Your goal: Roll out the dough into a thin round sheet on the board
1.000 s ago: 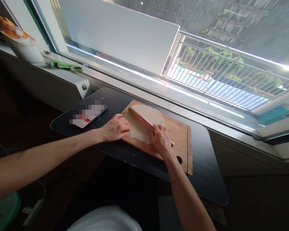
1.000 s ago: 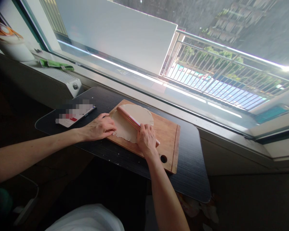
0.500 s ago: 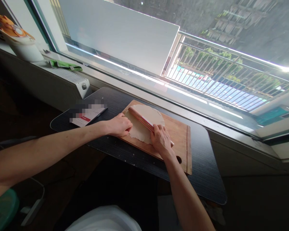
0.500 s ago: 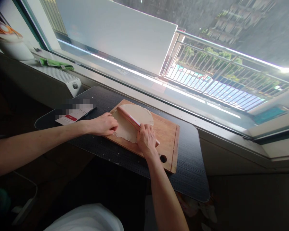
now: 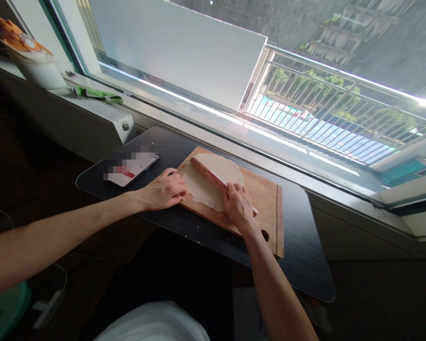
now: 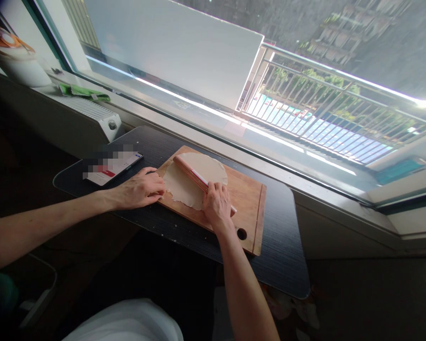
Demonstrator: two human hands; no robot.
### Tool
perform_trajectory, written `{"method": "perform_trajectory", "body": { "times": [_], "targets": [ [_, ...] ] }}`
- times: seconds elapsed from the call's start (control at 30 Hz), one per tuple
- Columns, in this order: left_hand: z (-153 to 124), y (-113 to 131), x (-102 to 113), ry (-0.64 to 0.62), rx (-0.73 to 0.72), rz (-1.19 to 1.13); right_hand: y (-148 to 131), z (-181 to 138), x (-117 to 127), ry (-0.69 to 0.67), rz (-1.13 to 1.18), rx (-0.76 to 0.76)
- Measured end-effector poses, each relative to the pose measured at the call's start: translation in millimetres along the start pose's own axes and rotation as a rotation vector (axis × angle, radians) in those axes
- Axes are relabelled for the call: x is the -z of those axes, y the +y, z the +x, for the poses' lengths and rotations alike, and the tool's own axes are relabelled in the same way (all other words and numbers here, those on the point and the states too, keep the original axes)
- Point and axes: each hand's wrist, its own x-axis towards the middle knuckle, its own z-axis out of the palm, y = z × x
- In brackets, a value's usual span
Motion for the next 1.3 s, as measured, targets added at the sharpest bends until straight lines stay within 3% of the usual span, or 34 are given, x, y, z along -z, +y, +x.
{"method": "perform_trajectory", "body": {
  "times": [0.23, 0.4, 0.63, 0.83, 1.13, 1.3],
  "targets": [
    [-16.7, -8.2, 3.6, 0.087, 0.22, -0.122, 1.7, 2.9, 6.0, -0.036, 0.025, 0.016],
    [3.4, 2.3, 3.4, 0.084, 0.381, -0.279, 12.2, 6.0, 22.1, -0.078, 0.105, 0.028],
    [61.6, 51.7, -10.3, 0.048, 0.263, -0.32, 42.5, 6.9, 28.5, -0.104, 0.189, -0.002],
    [93.2, 87.3, -18.2, -0.116, 0.406, -0.311, 54.4, 8.1, 19.6, -0.077, 0.312, -0.037],
    [106.6, 101.5, -18.7, -0.216, 0.493, -0.187, 52.0, 2.8, 14.8, -0.029, 0.26, 0.008],
    [101.8, 99.2, -12.7, -0.248, 0.42, -0.142, 53.7, 3.0, 12.6, -0.016, 0.267, 0.012]
  ]
}}
